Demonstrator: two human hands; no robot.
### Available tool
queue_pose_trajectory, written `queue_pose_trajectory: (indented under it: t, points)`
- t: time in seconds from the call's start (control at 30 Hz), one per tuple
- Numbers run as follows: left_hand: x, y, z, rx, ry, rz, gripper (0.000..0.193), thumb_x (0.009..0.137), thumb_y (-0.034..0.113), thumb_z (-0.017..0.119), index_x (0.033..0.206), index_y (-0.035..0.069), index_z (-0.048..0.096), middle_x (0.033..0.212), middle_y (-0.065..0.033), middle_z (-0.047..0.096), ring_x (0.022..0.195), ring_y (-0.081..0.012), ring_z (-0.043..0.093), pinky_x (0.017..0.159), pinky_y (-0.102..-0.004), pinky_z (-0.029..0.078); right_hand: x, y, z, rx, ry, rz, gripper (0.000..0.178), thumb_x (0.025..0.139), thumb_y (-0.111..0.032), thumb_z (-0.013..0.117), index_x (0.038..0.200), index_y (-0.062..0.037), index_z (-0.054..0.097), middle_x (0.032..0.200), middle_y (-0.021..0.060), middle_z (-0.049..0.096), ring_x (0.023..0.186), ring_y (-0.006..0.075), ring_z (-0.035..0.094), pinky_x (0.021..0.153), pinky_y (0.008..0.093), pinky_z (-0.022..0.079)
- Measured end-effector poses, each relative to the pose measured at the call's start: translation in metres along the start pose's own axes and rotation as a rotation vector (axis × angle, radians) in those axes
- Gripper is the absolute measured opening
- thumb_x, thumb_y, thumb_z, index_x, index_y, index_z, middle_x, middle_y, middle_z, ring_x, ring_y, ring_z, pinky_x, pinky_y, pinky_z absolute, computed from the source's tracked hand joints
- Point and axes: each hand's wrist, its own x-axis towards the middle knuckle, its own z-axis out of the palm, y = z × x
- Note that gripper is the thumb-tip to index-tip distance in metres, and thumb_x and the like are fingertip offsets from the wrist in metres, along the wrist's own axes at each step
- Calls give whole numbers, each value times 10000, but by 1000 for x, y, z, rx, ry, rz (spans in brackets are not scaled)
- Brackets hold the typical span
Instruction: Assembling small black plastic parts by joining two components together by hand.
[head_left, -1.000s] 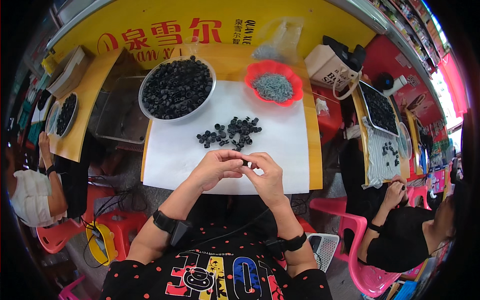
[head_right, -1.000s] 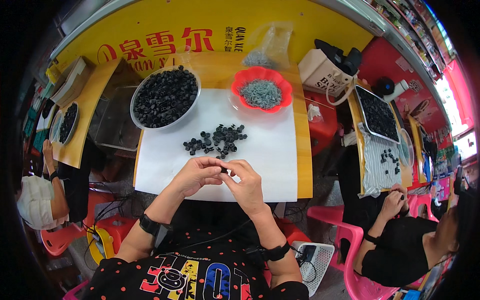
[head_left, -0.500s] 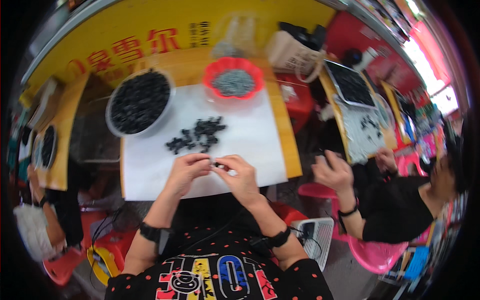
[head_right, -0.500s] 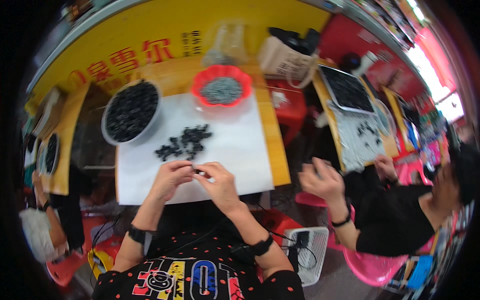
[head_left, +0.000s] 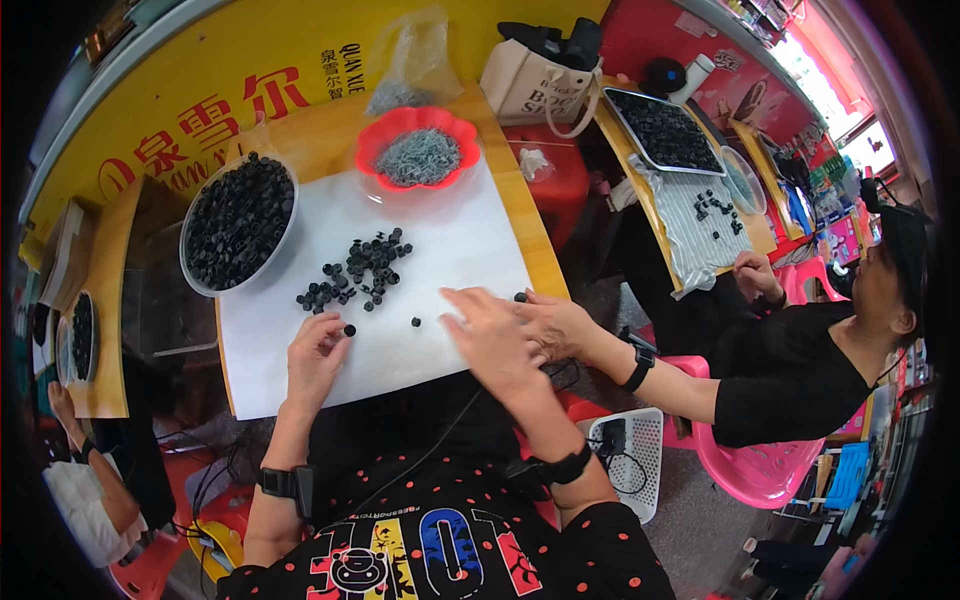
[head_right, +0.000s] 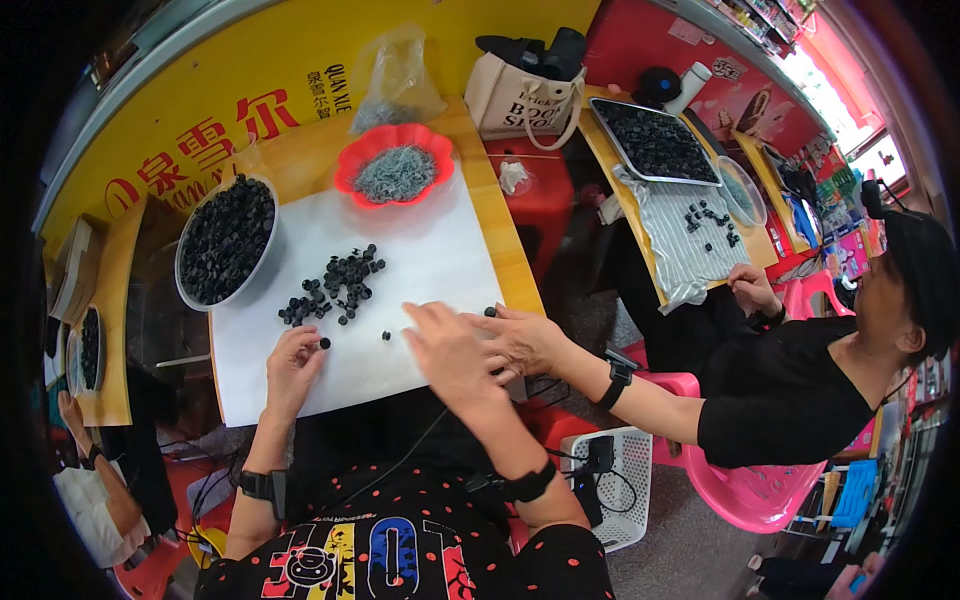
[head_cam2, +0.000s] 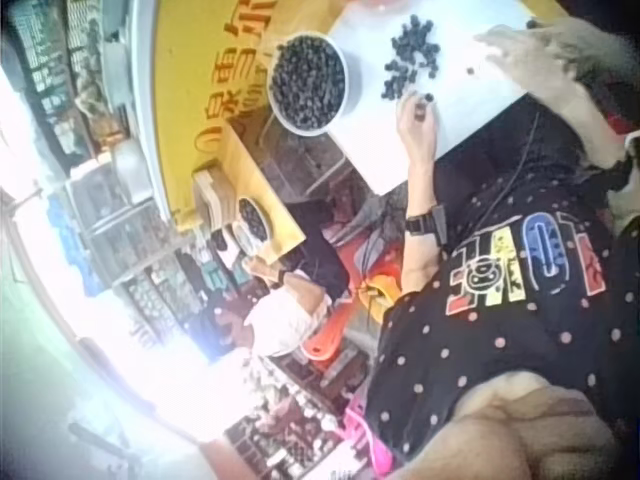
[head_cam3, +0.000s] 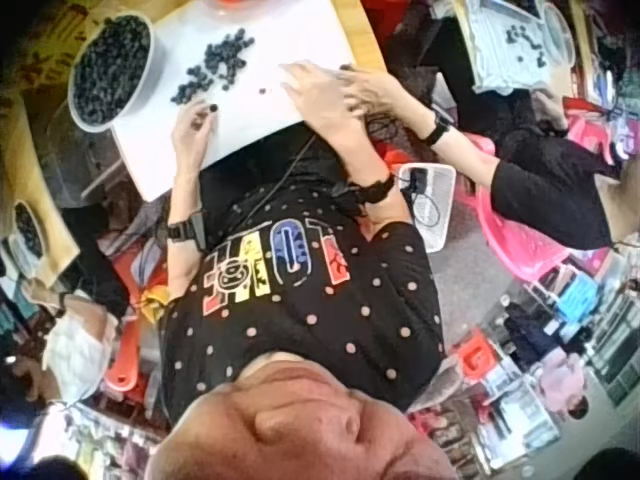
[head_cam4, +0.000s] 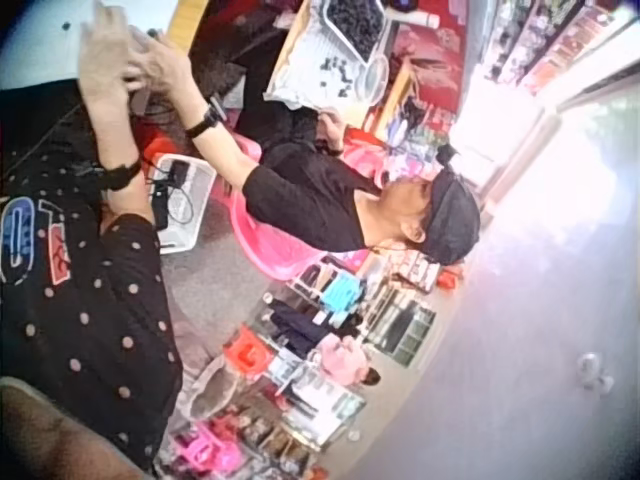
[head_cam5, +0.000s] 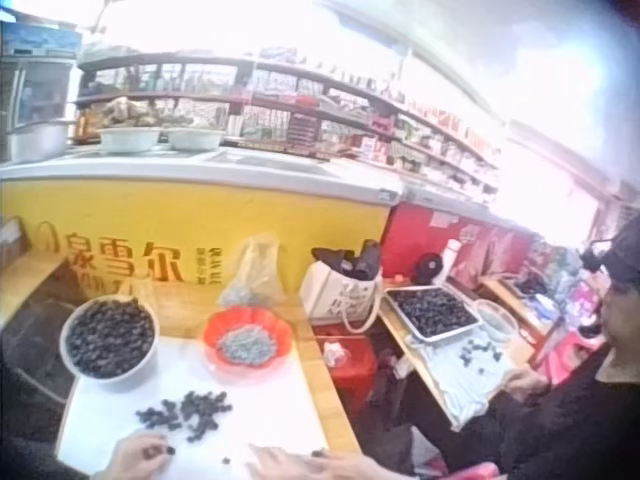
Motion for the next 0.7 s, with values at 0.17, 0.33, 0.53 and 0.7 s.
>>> queue_pose_trajectory:
  t: [0.17, 0.33, 0.53, 0.7]
  points:
    - [-3, -7, -2, -186, 42, -28, 229, 791, -57, 642, 1012, 3, 647, 1080, -66, 608, 796, -101, 579, 693, -222, 499, 0, 80, -69, -254, -86, -366, 250, 818, -117, 615, 1057, -61, 655, 987, 131, 633, 921, 311, 603, 800, 385, 487]
    - [-4, -5, -8, -343, 56, -126, 190, 841, -50, 597, 1020, -11, 648, 1037, -61, 630, 827, -104, 600, 713, -225, 495, 2, 82, -80, -241, -96, 94, 230, 783, -111, 650, 1000, -40, 680, 921, 143, 648, 894, 313, 623, 780, 375, 497]
    - [8, 33, -16, -623, -6, -240, 130, 866, -13, 584, 971, -10, 661, 883, -80, 686, 740, -124, 632, 668, -227, 490, 3, 74, -67, -272, -221, 172, 258, 746, -118, 714, 982, -29, 662, 901, 168, 639, 866, 347, 628, 758, 397, 500]
    - [15, 56, 1, -710, -249, -277, 131, 859, 5, 615, 978, -23, 660, 909, -80, 679, 783, -138, 648, 689, -247, 522, 5, 45, -56, -16, -78, 201, 238, 748, -90, 707, 964, 2, 670, 852, 139, 640, 710, 247, 613, 670, 332, 488]
